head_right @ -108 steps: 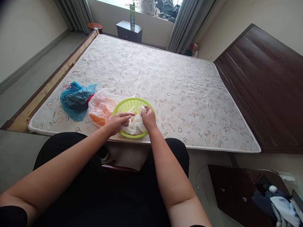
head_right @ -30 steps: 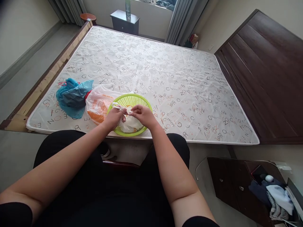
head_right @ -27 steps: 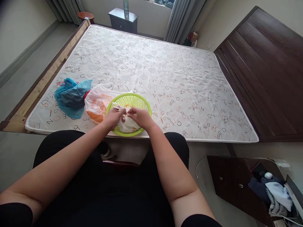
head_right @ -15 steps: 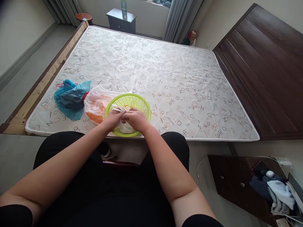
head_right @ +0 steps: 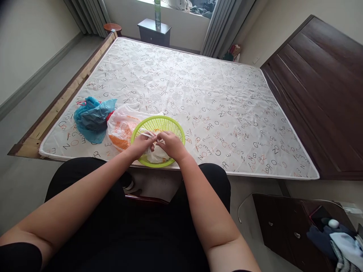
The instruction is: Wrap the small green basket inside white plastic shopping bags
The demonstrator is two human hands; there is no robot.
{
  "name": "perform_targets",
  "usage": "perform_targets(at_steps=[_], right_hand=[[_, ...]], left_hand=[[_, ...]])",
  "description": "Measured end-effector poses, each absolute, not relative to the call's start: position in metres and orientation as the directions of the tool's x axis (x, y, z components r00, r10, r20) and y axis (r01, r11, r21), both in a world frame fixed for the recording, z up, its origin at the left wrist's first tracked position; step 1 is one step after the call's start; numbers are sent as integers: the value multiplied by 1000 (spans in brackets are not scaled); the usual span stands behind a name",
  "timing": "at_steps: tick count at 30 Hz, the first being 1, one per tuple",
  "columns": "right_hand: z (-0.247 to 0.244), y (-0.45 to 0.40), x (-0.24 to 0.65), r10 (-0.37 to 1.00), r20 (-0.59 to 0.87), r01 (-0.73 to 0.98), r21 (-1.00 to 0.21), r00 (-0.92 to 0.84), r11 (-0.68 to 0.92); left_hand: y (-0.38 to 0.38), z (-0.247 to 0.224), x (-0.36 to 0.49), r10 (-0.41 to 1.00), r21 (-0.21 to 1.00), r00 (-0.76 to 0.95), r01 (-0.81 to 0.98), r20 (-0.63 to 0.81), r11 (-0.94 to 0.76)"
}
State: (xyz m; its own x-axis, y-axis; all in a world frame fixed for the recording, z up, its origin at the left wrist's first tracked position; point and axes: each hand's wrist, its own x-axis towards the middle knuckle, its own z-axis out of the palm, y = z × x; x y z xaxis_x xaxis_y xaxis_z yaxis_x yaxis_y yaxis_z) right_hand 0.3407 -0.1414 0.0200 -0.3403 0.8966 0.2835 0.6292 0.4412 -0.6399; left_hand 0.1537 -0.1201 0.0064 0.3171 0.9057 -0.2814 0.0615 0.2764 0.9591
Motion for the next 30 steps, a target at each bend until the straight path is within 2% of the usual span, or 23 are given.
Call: perform_targets(at_steps=[5,10,12,14,16,21,25,30], right_hand=[[21,-144,337,905,309,564,-708,-293,425],[21,-148,327,924,273,416,-832,-267,366],[20,-148,326,930,232,417,-843,-285,338],[19,-146,327,923,210,478,-805,-324,351],[19,-144,329,901,215,565,-717,-377,408],[16,-142,332,835,253,678,-492,-488,545],[12,-143,334,840,281,700,-465,-464,542],[14,-144,334,864,341,751,-438,-370,494]], left_hand=[[-119,9,158,877,895,215,-28,-430,446],[-120,5,157,890,900,226,-98,-395,424],[-120,1,157,907,908,231,-150,-352,391],[-121,-2,157,918,912,237,-188,-318,365],[-121,-4,157,920,913,238,-191,-312,359],[-122,-1,154,939,961,231,-52,-253,272],[-122,3,152,949,978,254,-45,-188,206],[-123,6,156,934,971,308,-92,-183,221]])
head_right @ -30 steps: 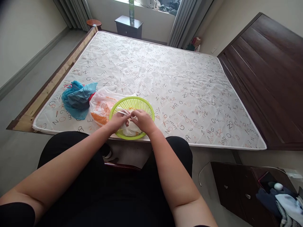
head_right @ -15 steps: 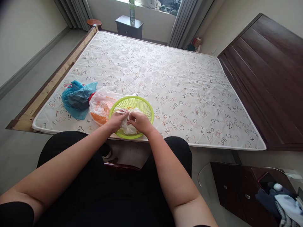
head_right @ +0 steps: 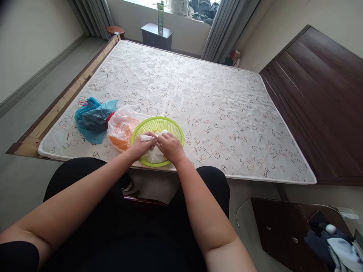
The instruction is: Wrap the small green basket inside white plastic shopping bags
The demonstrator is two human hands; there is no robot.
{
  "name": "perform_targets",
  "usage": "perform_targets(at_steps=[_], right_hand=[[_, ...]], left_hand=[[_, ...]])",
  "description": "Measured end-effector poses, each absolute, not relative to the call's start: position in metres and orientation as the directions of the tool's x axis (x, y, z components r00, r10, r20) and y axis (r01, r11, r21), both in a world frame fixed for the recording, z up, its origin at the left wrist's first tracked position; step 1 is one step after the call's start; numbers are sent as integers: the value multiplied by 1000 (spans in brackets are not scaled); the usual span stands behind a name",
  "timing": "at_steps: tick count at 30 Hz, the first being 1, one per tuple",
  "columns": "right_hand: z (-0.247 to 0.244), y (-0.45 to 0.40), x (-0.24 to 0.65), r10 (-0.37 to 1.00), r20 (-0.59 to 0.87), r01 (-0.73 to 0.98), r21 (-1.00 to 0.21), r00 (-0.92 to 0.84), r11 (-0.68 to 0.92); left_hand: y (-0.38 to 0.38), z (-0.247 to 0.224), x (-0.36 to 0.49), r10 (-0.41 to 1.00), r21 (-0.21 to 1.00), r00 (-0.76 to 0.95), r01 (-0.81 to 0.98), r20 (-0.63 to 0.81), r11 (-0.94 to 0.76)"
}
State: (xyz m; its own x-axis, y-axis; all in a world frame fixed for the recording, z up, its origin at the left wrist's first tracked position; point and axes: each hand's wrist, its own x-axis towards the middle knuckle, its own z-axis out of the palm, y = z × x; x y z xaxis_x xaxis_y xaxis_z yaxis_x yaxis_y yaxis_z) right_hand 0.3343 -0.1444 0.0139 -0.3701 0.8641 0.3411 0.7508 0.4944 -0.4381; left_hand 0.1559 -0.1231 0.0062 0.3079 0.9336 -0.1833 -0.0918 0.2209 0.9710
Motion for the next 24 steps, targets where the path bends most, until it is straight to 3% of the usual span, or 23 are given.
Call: perform_targets(at_steps=[5,9,13,19,24], right_hand=[[16,-144,335,855,378,695,-504,-356,512],[11,-141,336,931,273,620,-695,-241,364],[6,-136,335,985,166,517,-840,-49,167],[6,-132,338,967,-123,191,-978,-223,-80],[12,-133,343,940,-247,-133,-950,-234,-282]], left_hand=[[-125,11,154,932,984,328,-30,-154,173],[-125,13,142,906,947,414,249,86,-203],[-124,12,137,830,816,488,341,270,-467],[-125,0,140,720,692,536,308,440,-653],[-125,-4,141,661,589,530,331,531,-738]])
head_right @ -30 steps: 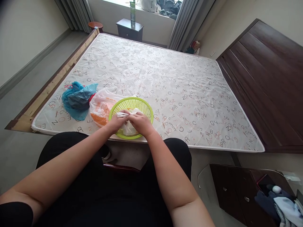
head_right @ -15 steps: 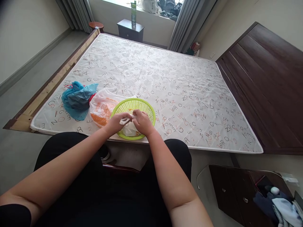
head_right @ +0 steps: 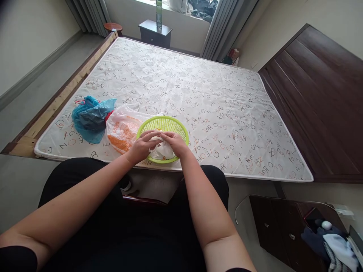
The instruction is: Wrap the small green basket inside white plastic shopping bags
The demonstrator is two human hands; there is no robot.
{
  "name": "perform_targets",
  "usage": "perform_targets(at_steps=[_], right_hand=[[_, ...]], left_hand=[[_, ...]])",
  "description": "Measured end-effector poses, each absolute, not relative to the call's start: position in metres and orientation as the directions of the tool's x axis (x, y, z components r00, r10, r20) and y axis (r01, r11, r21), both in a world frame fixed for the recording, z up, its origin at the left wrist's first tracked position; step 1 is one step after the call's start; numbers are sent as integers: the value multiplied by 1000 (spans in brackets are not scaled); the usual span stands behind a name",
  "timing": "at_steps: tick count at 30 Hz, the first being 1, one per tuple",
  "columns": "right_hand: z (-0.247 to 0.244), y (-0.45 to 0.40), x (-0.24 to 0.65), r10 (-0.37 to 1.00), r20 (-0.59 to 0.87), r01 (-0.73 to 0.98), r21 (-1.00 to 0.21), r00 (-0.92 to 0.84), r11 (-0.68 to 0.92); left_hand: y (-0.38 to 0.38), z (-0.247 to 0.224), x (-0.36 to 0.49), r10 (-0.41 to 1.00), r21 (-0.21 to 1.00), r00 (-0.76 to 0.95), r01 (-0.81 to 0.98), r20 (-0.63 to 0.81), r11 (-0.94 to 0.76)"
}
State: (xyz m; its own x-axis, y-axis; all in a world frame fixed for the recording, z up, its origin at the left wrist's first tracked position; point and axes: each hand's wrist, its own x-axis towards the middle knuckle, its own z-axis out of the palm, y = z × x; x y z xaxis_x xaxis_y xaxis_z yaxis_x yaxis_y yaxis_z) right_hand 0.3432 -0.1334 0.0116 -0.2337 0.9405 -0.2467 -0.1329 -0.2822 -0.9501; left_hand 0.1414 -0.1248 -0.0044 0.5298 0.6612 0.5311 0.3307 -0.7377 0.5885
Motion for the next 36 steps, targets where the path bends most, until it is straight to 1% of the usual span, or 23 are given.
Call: perform_targets(at_steps=[2,4,7,9,11,14,17,20,23,25,28,32,36], right_hand=[[12,-132,342,957,-255,-216,-935,-137,-280],[12,-129,342,970,-242,-273,-933,-9,-235],[10,-120,354,944,-204,-290,-949,258,-125],[9,-113,372,867,-189,-256,-964,461,-74],[10,-107,396,773,-185,-233,-971,606,-50],[10,-104,426,658,-219,-275,-961,720,-20],[10,-104,440,596,-271,-316,-948,756,-31],[8,-105,442,581,-278,-311,-949,765,-44],[8,-106,440,561,-306,-335,-941,770,-53],[8,-107,439,538,-332,-361,-931,775,-56],[8,-107,437,566,-349,-388,-920,747,-55],[8,-105,431,693,-368,-424,-900,620,-98],[4,-104,421,763,-262,-310,-947,591,-84]], left_hand=[[-125,-2,142,652,570,552,345,520,-746],[-126,2,143,627,554,596,335,502,-762],[-136,15,147,570,532,666,295,482,-794],[-146,23,152,527,531,714,255,460,-808],[-156,29,156,472,545,769,195,431,-815],[-166,31,157,402,588,838,125,369,-799],[-165,30,151,449,666,851,171,271,-726],[-159,34,144,517,762,839,219,171,-609],[-154,39,139,544,845,831,206,115,-493],[-152,41,135,541,876,836,195,86,-441],[-148,38,124,549,886,833,204,67,-417],[-140,29,106,618,830,777,264,119,-492],[-130,21,101,689,766,693,319,213,-559]])
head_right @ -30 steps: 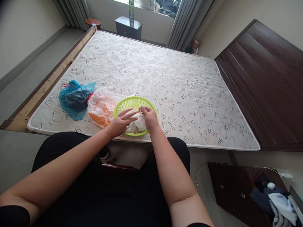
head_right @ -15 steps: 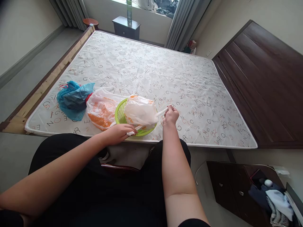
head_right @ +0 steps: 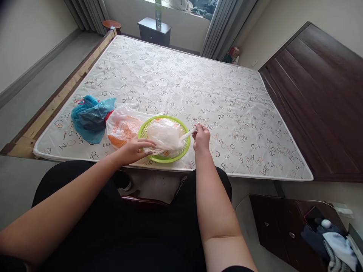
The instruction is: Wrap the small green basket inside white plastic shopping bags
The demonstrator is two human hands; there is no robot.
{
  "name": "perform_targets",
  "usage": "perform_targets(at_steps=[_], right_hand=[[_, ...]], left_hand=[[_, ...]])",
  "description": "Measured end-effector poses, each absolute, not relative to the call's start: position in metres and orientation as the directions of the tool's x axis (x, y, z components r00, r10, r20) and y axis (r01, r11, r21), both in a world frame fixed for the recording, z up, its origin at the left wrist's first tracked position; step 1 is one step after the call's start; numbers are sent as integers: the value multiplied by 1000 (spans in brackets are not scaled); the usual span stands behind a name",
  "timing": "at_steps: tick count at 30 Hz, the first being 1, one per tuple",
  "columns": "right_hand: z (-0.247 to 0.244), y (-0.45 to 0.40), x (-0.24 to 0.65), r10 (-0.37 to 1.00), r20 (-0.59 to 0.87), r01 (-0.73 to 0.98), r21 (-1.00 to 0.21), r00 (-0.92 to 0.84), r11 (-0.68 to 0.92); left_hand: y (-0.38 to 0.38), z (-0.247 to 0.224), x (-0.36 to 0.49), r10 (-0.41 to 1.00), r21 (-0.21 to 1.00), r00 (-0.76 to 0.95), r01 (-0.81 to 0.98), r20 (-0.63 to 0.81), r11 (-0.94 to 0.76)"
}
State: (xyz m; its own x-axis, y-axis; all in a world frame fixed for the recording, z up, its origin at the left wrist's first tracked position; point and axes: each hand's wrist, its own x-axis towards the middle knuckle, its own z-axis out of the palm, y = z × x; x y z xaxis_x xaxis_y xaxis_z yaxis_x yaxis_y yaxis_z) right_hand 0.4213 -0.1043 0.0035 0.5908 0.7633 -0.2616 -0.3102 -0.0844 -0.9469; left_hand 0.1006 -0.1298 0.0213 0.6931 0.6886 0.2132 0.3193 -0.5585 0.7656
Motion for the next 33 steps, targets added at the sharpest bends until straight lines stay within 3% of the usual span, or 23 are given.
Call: perform_targets(at_steps=[5,9,16,20,24,28,30,33], right_hand=[[-1,-103,411,855,-129,-192,-981,502,-35],[7,-106,405,895,-62,-56,-998,443,-41],[30,-126,387,997,-62,-33,-998,48,-61],[26,-133,382,993,-31,237,-971,-118,-2],[17,-133,377,990,113,519,-853,83,54],[21,-130,381,884,292,522,-850,365,65],[22,-127,389,835,258,457,-890,486,9],[16,-121,403,818,10,278,-943,575,-183]], left_hand=[[-117,14,104,732,692,614,390,295,-607],[-112,10,107,758,666,593,453,272,-593],[-121,0,119,776,523,597,603,205,-602],[-124,-4,125,800,445,587,688,123,-573],[-122,-7,127,818,470,561,691,130,-549],[-118,-5,125,827,616,482,569,288,-546],[-114,-3,120,853,699,372,495,367,-516],[-106,-5,112,931,827,125,430,342,-361]])
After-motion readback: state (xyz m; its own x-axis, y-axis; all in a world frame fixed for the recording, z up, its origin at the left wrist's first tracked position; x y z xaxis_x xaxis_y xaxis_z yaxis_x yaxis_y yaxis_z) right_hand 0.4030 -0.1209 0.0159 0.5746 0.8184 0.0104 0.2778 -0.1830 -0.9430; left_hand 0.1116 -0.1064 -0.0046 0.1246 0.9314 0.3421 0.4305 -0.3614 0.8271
